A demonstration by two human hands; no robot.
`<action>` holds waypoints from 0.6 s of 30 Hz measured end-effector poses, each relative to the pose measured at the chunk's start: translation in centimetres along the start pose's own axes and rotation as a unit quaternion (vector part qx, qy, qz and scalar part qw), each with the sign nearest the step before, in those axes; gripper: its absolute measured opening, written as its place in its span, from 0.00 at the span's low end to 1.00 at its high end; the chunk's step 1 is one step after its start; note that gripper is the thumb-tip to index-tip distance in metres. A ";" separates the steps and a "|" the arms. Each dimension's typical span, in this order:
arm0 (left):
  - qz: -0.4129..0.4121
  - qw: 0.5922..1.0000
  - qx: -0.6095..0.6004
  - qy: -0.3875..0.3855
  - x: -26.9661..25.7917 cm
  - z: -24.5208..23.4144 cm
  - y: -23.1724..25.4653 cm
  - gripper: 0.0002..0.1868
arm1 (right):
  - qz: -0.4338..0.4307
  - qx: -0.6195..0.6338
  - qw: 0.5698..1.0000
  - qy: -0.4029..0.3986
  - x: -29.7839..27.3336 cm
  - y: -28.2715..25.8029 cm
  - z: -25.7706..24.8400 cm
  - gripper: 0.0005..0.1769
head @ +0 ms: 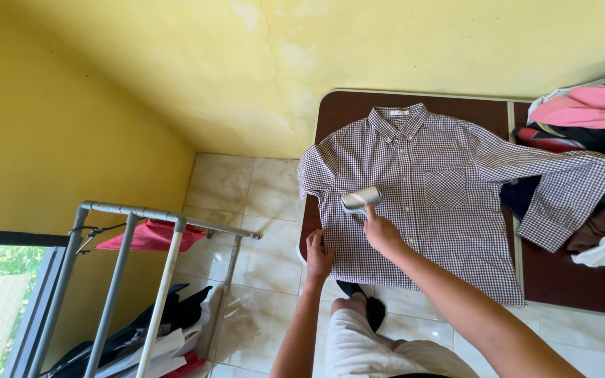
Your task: The person uses a lint roller to clean a checkered shirt laid flat on a table. They roll the adhesive surface over the shirt's body, sleeves, and collar to remove lint and debris. The person adjusts the shirt's position to ensure full coverage.
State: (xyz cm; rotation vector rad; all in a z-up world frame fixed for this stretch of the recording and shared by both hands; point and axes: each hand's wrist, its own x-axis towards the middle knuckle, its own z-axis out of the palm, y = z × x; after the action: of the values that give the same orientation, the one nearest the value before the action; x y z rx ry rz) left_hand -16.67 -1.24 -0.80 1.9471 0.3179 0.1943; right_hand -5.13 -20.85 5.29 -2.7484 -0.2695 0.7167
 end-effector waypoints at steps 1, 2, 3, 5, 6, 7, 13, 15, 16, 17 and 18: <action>-0.009 1.000 -0.006 -0.007 0.0 0.0 -0.1 0.35 | 0.004 -0.004 1.000 -0.007 -2.3 0.4 0.4 0.37; -0.018 1.000 -0.011 -0.014 0.0 -0.1 -0.1 0.35 | -0.003 -0.001 1.000 -0.005 -4.3 1.1 0.8 0.36; -0.011 1.000 -0.003 -0.012 -0.2 -0.1 -0.1 0.36 | -0.011 0.000 1.000 -0.003 -6.3 2.1 1.2 0.35; 0.003 1.000 0.013 -0.005 -0.4 -0.1 0.1 0.37 | -0.038 -0.003 0.999 -0.019 -10.8 4.2 2.2 0.37; -0.021 1.000 0.004 -0.005 -0.4 0.0 0.5 0.38 | -0.052 -0.006 0.998 -0.026 -12.0 4.9 2.2 0.37; -0.046 0.999 -0.004 -0.008 -0.7 -0.1 0.7 0.38 | -0.043 -0.013 0.998 -0.042 -12.8 5.4 2.1 0.37; -0.018 0.998 -0.006 0.058 -1.8 0.4 1.1 0.47 | -0.088 -0.050 0.995 -0.018 -12.3 6.1 0.7 0.36; -0.018 0.997 -0.005 0.069 -2.3 0.6 1.0 0.49 | -0.119 -0.058 0.991 0.000 -10.0 5.3 0.4 0.35; -0.047 0.997 -0.008 0.062 -2.5 0.7 0.9 0.49 | -0.117 -0.061 0.991 -0.004 -8.6 4.4 0.3 0.35; -0.075 0.996 -0.011 0.056 -2.5 0.8 1.0 0.50 | -0.116 -0.064 0.991 -0.007 -6.6 3.3 0.2 0.36; -0.080 0.995 -0.018 0.053 -2.6 0.7 1.0 0.50 | -0.097 -0.060 0.993 -0.022 -4.8 2.1 0.1 0.34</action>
State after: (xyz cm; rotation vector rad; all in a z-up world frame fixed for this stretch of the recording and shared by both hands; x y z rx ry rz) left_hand -18.86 -3.05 -0.15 1.8695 0.5337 0.1977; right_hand -9.08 -23.94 6.64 -2.7696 -0.5989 0.7322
